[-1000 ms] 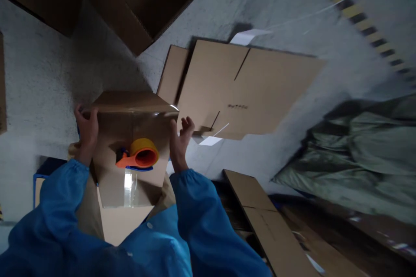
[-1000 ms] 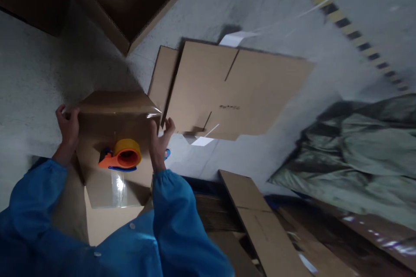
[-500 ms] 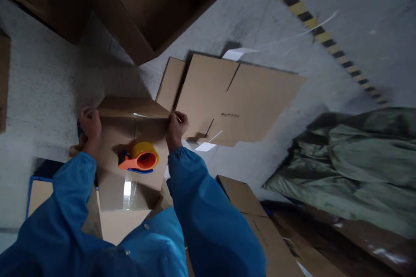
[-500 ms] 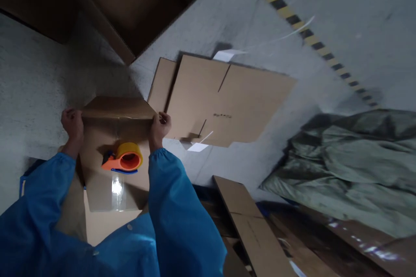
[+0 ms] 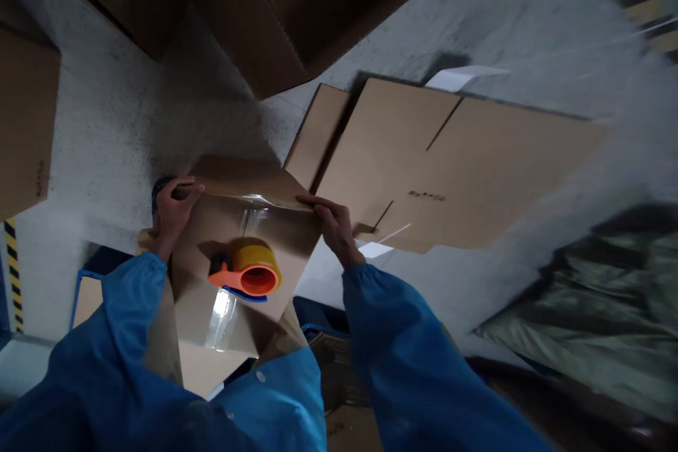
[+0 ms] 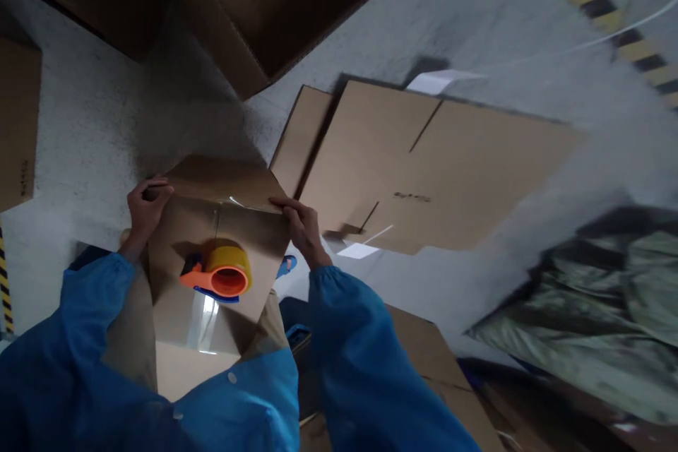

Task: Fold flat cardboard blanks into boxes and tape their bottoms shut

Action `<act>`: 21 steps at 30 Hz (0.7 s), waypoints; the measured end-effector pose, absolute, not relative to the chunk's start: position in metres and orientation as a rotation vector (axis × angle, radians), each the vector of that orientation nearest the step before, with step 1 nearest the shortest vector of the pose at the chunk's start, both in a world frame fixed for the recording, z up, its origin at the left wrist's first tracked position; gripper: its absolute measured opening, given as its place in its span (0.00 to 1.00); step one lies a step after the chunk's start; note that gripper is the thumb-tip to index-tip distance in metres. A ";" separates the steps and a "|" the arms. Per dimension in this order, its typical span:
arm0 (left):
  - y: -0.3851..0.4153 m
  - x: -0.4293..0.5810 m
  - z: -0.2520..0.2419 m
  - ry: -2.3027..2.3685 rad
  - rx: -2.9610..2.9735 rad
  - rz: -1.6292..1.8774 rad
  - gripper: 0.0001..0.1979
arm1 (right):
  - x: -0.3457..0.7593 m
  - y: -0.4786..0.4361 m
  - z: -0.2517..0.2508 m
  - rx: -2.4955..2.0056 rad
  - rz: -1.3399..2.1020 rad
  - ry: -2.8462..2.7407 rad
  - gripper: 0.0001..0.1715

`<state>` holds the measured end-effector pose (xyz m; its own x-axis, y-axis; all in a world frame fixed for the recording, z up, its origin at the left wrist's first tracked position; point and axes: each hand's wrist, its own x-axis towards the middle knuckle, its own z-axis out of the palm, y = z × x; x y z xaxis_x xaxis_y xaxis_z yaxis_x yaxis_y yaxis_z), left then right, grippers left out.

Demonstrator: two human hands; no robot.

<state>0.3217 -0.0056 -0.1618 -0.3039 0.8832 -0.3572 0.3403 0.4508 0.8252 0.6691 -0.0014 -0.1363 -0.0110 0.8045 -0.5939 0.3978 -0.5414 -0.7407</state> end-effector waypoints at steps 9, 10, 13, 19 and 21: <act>-0.012 0.350 -0.150 1.898 0.835 0.622 0.24 | 0.650 -0.005 -0.107 -1.997 1.472 -2.169 0.34; -0.012 0.350 -0.150 1.905 0.802 0.613 0.25 | 0.645 -0.003 -0.106 -1.993 1.461 -2.213 0.35; -0.011 0.343 -0.152 1.871 0.752 0.528 0.27 | 0.639 0.006 -0.111 -2.051 1.547 -2.128 0.38; -0.024 0.336 -0.146 1.772 0.857 0.571 0.24 | 0.660 0.015 -0.148 -2.392 1.645 -1.616 0.38; -0.032 0.339 -0.147 1.861 0.863 0.612 0.26 | 0.664 0.014 -0.160 -2.347 1.727 -1.589 0.32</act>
<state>0.3390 -0.0315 -0.1471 -0.2892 0.7804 -0.5544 0.2990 0.6238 0.7221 0.6636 0.0144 -0.1603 0.0080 0.5798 -0.8147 0.7636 -0.5295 -0.3694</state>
